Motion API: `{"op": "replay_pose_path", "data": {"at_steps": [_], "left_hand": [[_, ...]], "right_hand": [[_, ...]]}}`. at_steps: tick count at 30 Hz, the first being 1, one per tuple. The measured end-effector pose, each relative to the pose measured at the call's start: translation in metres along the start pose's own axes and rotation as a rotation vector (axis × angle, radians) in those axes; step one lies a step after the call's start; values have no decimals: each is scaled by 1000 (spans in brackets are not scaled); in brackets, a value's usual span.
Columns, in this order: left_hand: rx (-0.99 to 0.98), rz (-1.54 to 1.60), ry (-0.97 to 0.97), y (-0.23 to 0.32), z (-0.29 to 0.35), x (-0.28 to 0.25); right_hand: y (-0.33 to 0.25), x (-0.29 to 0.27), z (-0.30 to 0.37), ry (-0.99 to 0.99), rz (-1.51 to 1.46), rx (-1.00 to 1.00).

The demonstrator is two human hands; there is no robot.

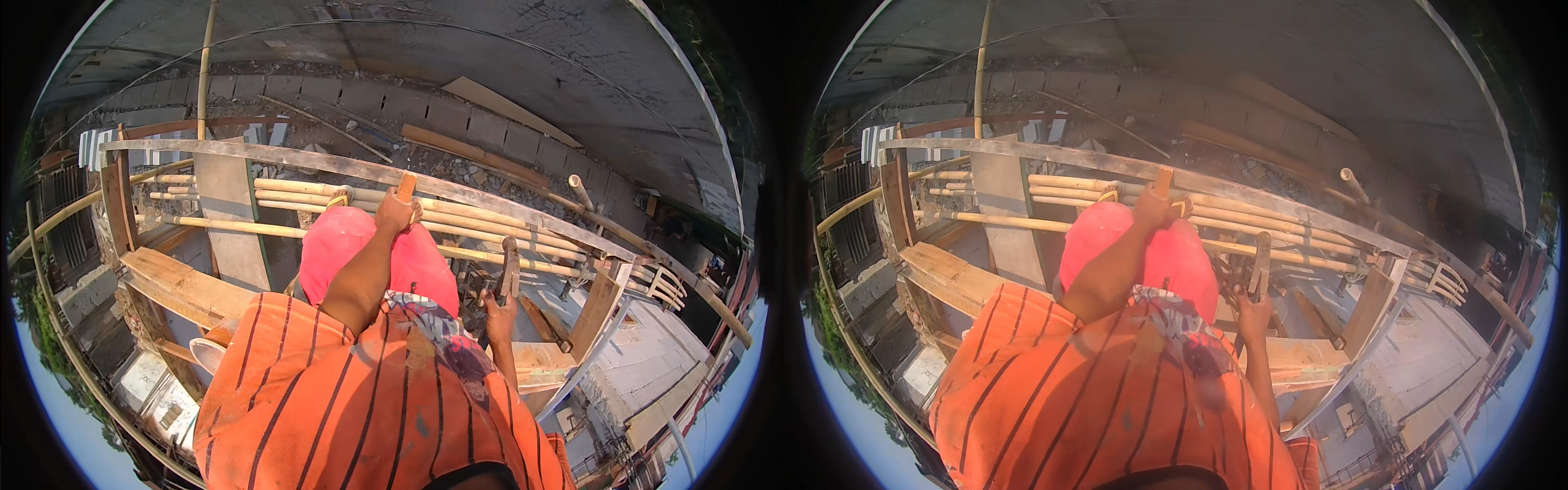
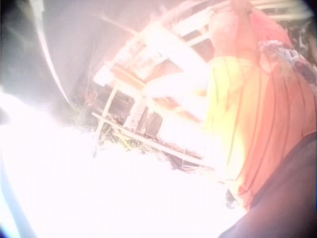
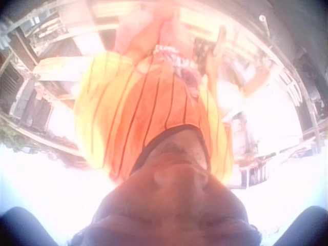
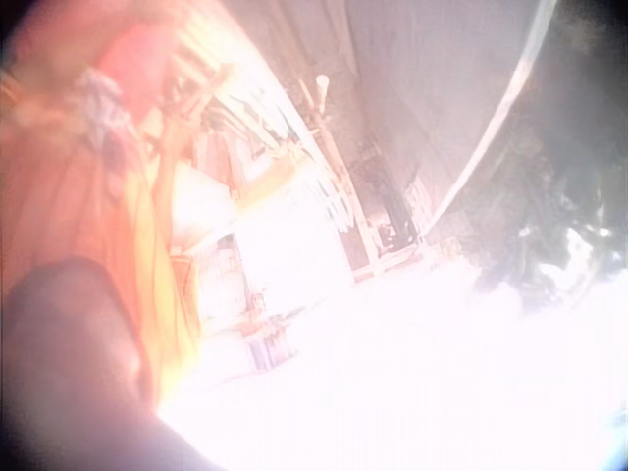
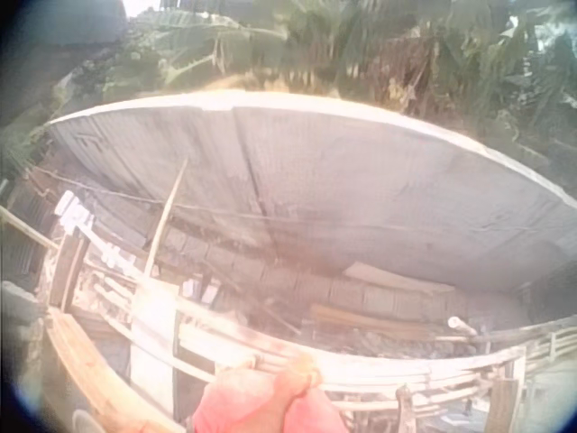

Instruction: The person constructs a wooden framework by positioning boards and hammering nails into the wood while working on an elevated structure.

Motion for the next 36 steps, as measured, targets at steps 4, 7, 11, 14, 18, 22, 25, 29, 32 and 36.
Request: {"op": "replay_pose_path", "data": {"at_steps": [4, 7, 11, 14, 18, 22, 25, 29, 32, 36], "left_hand": [[24, -69, -64, -10, -14, 9], [-13, 17, -136, -31, -28, 23], [63, 8, -160, -10, -24, 11], [134, 65, -55, -24, -30, 33], [104, 90, -154, -6, -17, 30], [274, 134, -33, 2, -19, 19], [278, 135, -109, 0, -7, 15], [373, -19, -199, -25, -62, 43], [206, -50, -264, -27, -31, 33], [173, 44, -349, -16, -32, 34]], "right_hand": [[100, 18, 41, 47, -55, 313], [124, 28, 100, 138, -48, 431], [136, 49, 165, 298, -81, 535], [135, 62, 199, 403, -103, 573], [119, 89, 259, 633, -176, 635], [127, 137, 295, 766, -310, 712], [138, 179, 333, 891, -433, 800], [149, 220, 353, 1042, -689, 855], [177, 264, 386, 1291, -1047, 819], [186, 289, 383, 1427, -1136, 801]]}}
Point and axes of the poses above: each hand's wrist, its own z-axis away from the middle knuckle, its own x-axis out of the palm, y = z × x, the point moved 4 cm from there along -z, towards the middle knuckle, and after that the axes turned 6 degrees about y, right-handed, at the moved point
